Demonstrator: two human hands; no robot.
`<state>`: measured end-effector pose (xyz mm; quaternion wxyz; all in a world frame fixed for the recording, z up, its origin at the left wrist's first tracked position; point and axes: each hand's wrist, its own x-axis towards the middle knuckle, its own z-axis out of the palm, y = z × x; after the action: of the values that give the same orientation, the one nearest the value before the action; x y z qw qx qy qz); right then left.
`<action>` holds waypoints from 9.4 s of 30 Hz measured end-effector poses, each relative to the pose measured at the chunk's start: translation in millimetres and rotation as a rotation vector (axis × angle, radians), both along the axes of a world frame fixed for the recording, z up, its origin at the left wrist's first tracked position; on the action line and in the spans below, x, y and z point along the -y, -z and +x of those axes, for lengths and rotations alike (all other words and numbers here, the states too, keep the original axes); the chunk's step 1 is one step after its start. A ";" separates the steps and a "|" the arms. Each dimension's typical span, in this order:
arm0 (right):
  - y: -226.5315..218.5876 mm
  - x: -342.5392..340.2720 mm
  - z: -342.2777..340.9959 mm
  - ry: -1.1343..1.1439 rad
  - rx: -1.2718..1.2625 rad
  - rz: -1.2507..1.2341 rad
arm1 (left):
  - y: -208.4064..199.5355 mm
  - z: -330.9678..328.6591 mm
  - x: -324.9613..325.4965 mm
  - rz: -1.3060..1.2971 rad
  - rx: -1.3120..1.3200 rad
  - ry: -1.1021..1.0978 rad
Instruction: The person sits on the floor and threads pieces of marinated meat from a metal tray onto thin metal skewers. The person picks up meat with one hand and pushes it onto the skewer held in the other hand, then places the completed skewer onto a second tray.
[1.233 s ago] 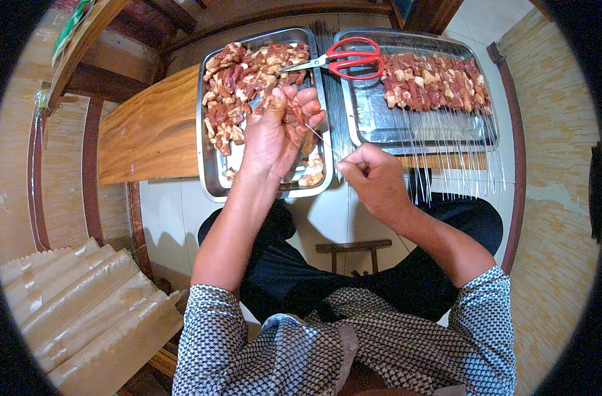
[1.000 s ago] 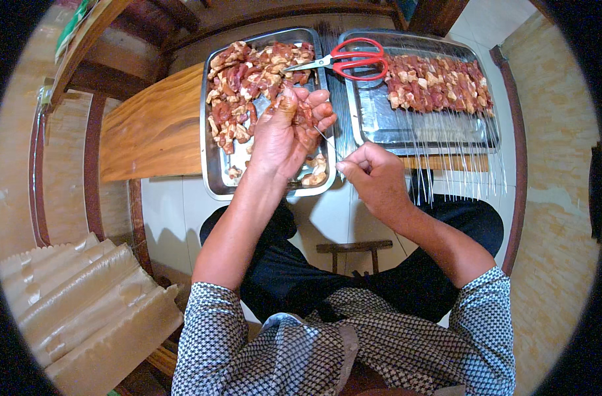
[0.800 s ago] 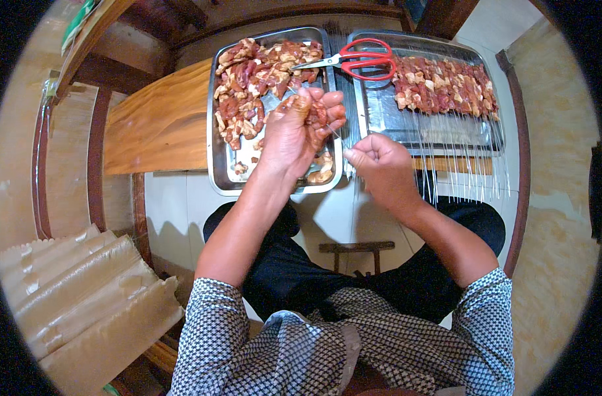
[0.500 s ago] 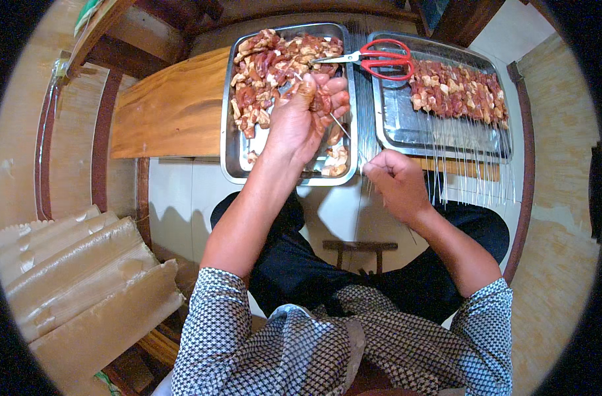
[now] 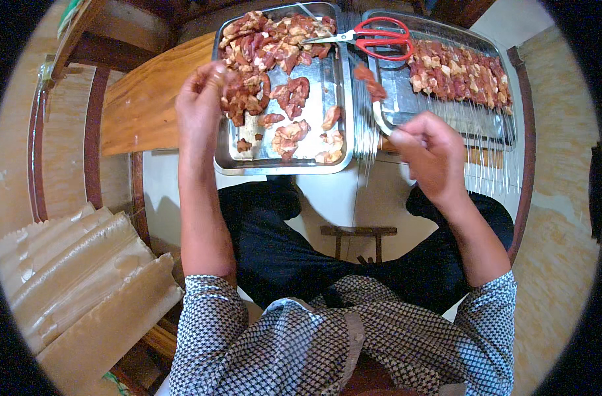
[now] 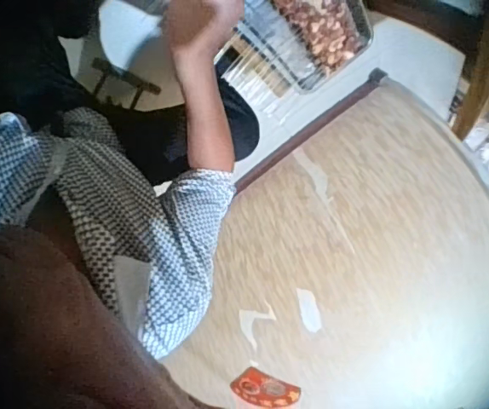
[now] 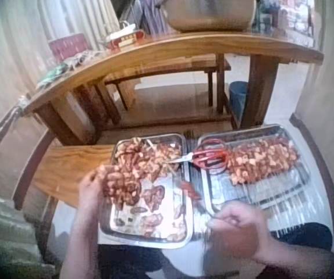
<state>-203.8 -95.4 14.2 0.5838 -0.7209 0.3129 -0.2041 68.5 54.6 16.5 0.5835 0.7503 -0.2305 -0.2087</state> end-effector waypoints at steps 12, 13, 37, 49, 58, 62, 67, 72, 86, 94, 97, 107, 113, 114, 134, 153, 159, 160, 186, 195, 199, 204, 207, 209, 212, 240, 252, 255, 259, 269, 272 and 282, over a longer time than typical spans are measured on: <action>12.9 -2.8 -4.1 0.032 -0.051 0.072 | 27.4 -55.7 11.3 0.527 0.862 0.591; 13.0 -2.4 -3.3 0.019 -0.062 0.069 | 22.4 -59.0 13.8 0.482 0.888 0.563; 7.1 -6.4 5.8 0.011 -0.253 0.140 | 22.9 19.2 -19.8 0.737 0.763 0.102; 11.3 -2.9 6.2 -0.017 -0.192 0.245 | 33.5 19.1 24.1 0.509 0.799 0.119; 10.3 -3.2 4.7 -0.039 -0.179 0.122 | 44.9 39.0 67.6 0.709 0.942 0.139; 13.0 -2.5 1.5 -0.034 -0.157 0.110 | 51.8 45.0 61.5 0.617 0.829 0.141; 8.4 -1.3 -0.8 -0.025 -0.159 0.113 | 45.0 43.9 37.2 0.207 0.044 0.060; 8.8 -2.1 -0.2 -0.044 -0.165 0.096 | 18.1 29.1 29.7 -0.226 -0.666 0.017; 10.1 -4.2 0.6 -0.085 -0.116 -0.031 | 30.1 9.8 28.5 0.398 0.280 0.137; 4.4 -4.7 -3.0 -0.086 -0.106 -0.078 | 33.2 20.8 22.4 0.978 0.698 0.330; 9.1 -6.2 -3.1 -0.093 -0.070 -0.085 | 33.3 23.0 15.2 0.946 0.713 0.368; 2.2 -8.1 -1.4 -0.129 -0.090 0.071 | 24.2 17.3 18.2 -0.370 -0.969 0.332; -1.2 -12.0 0.1 -0.196 -0.107 -0.074 | 23.1 1.8 34.4 -0.603 -1.049 0.334; -0.3 -12.2 -0.2 -0.202 -0.099 -0.106 | 24.2 0.4 37.6 -0.642 -1.051 0.317; 4.3 -22.6 4.5 -0.166 -0.153 -0.161 | 21.0 -23.3 45.7 -0.662 -0.956 0.226; 14.7 -17.2 7.8 -0.219 -0.090 -0.478 | 25.6 -27.6 53.8 -0.707 -1.013 0.281; 5.6 -19.4 9.0 -0.183 -0.150 -0.295 | 24.0 -31.2 55.2 -0.682 -1.021 0.231; 3.2 -19.7 9.5 -0.171 -0.166 -0.245 | 24.0 -31.4 55.4 -0.689 -1.020 0.238; 11.0 -23.6 19.0 -0.107 -0.072 -0.162 | 10.0 -45.6 67.4 -0.671 -0.994 0.225; 13.1 -24.5 16.9 -0.156 -0.100 -0.191 | 20.1 -31.4 67.1 -0.681 -0.905 0.161; 15.6 -23.6 14.9 -0.179 -0.122 -0.296 | 19.2 -32.7 65.9 -0.663 -0.898 0.175; 17.0 -21.5 14.1 -0.196 -0.164 -0.349 | 16.5 -35.1 66.2 -0.641 -0.897 0.149; 18.4 -23.2 15.1 -0.175 -0.148 -0.311 | 19.2 -35.8 66.1 -0.694 -0.920 0.114; 20.6 -24.2 16.0 -0.156 -0.132 -0.284 | 17.2 -39.5 69.1 -0.692 -0.900 0.046; 25.3 -28.2 17.0 -0.139 -0.112 -0.265 | 17.9 -44.2 73.8 -0.708 -0.962 -0.041; 21.0 -9.5 12.8 -0.235 -0.168 -0.225 | 22.7 -43.4 68.6 -0.661 -0.877 0.068; 18.1 -7.2 9.2 -0.232 -0.197 -0.285 | 17.2 -29.7 63.2 -0.532 -0.749 0.244; 17.0 -11.2 11.0 -0.194 -0.176 -0.259 | 21.0 -30.6 64.7 -0.606 -0.839 0.245; 22.7 -18.2 12.0 -0.139 -0.128 -0.278 | 21.1 -37.2 68.7 -0.600 -0.802 0.248; 21.1 -16.8 14.3 -0.219 -0.176 -0.356 | 20.0 -50.0 71.7 -0.448 -0.741 0.193; 20.1 -16.6 16.5 -0.200 -0.198 -0.343 | 18.2 -60.1 78.1 -0.375 -0.728 0.114; 22.8 -8.0 21.5 -0.055 -0.089 -0.170 | 10.6 -85.1 82.0 -0.474 -0.817 0.191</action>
<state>-182.4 -87.4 -8.7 0.5116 -0.7844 0.3000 -0.1815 -16.6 -27.3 5.9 0.7593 0.4289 -0.0916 -0.4807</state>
